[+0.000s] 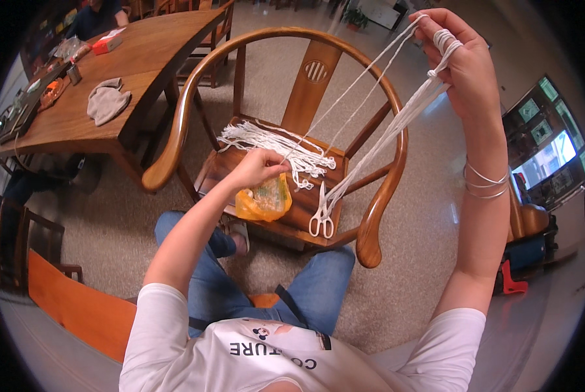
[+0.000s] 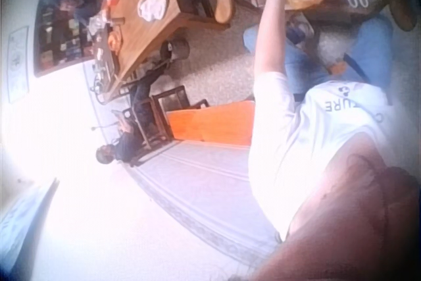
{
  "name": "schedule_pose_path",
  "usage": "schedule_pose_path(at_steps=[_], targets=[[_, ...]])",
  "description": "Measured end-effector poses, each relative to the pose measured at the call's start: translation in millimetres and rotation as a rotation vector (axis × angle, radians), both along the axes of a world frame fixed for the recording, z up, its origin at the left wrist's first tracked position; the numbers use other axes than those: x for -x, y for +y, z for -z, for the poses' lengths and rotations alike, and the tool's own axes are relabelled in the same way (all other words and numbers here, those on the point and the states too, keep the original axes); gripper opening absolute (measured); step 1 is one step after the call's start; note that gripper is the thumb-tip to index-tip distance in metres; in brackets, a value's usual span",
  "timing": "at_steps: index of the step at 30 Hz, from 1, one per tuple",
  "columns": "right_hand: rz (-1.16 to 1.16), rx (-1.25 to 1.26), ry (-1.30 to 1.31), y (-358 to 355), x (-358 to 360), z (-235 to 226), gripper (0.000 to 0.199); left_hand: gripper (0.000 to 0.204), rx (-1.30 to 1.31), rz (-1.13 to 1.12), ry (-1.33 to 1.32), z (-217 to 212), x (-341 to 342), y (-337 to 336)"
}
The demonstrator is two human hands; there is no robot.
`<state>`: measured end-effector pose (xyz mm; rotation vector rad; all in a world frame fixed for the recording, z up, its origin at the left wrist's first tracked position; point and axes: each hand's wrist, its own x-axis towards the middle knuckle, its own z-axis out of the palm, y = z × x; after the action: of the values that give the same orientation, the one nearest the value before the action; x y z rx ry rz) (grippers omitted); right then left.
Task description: The person knots white cords together and trims the ends using scissors.
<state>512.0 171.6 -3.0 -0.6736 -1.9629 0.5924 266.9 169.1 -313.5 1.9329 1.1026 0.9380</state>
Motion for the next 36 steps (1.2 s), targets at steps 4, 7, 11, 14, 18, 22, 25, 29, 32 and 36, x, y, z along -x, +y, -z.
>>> schedule_pose_path(at_steps=[4,7,11,14,18,22,25,29,32,36], targets=[[0.009,0.009,-0.009,-1.4,-0.1,-5.9,0.019,0.014,0.182,0.028,-0.217,26.6,-2.9,-1.1],[-0.007,0.021,-0.02,-2.5,1.1,-8.9,0.019,0.015,0.218,0.111,-0.34,38.5,-8.3,-0.4],[-0.035,0.027,-0.021,0.6,-2.3,-10.7,0.02,0.018,0.182,0.161,-0.29,36.4,-18.3,-9.2],[-0.034,-0.001,-0.023,1.9,-1.1,-12.5,0.021,0.021,0.271,0.165,-0.356,40.4,-23.5,-10.7],[-0.031,-0.005,-0.046,-0.5,1.2,-15.6,0.021,0.022,0.364,0.212,-0.443,43.2,-27.5,-14.2],[-0.035,-0.015,-0.055,-2.6,3.6,-14.9,0.021,0.021,0.374,0.231,-0.445,41.6,-29.1,-20.7],[-0.066,0.002,-0.045,-2.2,4.8,-13.9,0.021,0.02,0.356,0.228,-0.464,50.9,-26.3,-19.8],[-0.052,0.037,-0.025,-1.7,3.8,-9.0,0.02,0.017,0.316,0.204,-0.448,59.8,-22.3,-18.4],[-0.017,0.048,0.001,-2.2,4.9,-3.3,0.02,0.016,0.183,0.145,-0.374,62.2,-20.1,-19.1],[-0.083,0.087,0.017,3.2,-1.0,0.1,0.02,0.017,0.189,0.135,-0.354,66.9,-16.2,-17.2]])
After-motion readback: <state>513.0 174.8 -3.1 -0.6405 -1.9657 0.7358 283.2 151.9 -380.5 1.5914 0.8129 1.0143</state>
